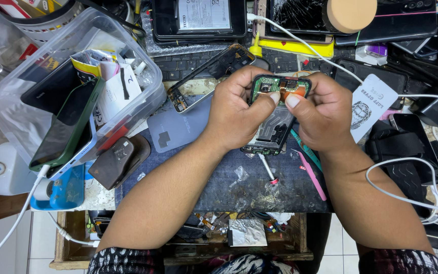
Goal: The person disassembles a mobile phone using a spudger and tweezers, prying open the internal casing and disconnecting internal wiring components.
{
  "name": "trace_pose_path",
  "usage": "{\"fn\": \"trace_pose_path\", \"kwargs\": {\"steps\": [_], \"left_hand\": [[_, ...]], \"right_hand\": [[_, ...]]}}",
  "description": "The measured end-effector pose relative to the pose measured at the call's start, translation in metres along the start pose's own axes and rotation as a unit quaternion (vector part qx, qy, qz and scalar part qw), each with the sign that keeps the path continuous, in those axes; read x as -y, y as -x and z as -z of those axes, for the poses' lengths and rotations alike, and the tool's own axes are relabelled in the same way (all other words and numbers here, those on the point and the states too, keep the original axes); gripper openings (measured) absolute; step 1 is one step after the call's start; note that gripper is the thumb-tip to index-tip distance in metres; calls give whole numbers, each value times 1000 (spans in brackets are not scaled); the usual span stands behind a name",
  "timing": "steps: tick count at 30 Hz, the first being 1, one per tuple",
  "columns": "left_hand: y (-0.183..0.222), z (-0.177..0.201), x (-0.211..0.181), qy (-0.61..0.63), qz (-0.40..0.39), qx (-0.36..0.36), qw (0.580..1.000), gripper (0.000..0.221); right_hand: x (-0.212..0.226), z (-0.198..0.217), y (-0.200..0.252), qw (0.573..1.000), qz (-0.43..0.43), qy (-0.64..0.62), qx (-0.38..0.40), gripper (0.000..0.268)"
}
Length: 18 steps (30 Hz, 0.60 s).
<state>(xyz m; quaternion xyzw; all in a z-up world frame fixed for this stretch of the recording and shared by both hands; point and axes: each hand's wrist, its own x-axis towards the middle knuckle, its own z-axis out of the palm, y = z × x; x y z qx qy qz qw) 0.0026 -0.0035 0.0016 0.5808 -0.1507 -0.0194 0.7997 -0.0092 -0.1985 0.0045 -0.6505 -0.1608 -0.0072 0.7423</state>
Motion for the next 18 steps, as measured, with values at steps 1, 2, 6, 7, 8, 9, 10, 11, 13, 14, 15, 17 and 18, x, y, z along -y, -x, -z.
{"fn": "trace_pose_path", "kwargs": {"steps": [1,2,6,7,8,9,10,11,13,14,15,17,18], "left_hand": [[0,1,0,16,-1,16,1000,22],[0,2,1,31,-3,31,999,27],[-2,0,0,40,-27,68,997,37],[-2,-1,-1,38,-15,68,997,36],[-2,-1,-1,37,-4,67,997,34],[-2,-1,-1,36,9,66,997,32],[-2,-1,-1,52,15,67,996,30],[-3,-1,0,68,20,66,995,27],[-3,-1,1,84,26,63,994,22],[-4,-1,1,83,27,59,994,20],[-4,0,2,83,28,56,995,18],[-4,1,2,80,28,53,995,16],[-4,1,2,79,28,51,995,15]], "right_hand": [[-1,1,0,1000,-2,-1,-3,13],[-1,1,-1,1000,-8,-26,-6,12],[-1,3,-7,994,-21,-106,-26,13],[0,4,-8,992,-23,-121,-32,14],[0,5,-10,991,-17,-127,-33,15],[-1,6,-11,991,-11,-132,-34,16],[-1,7,-12,990,-6,-138,-35,17],[-2,8,-12,990,-4,-137,-36,16],[-3,9,-13,990,0,-136,-38,15],[-4,9,-12,990,0,-135,-36,15],[-4,9,-12,990,1,-134,-35,15],[-3,8,-11,991,0,-134,-33,15],[-3,8,-11,991,-1,-134,-32,15]]}}
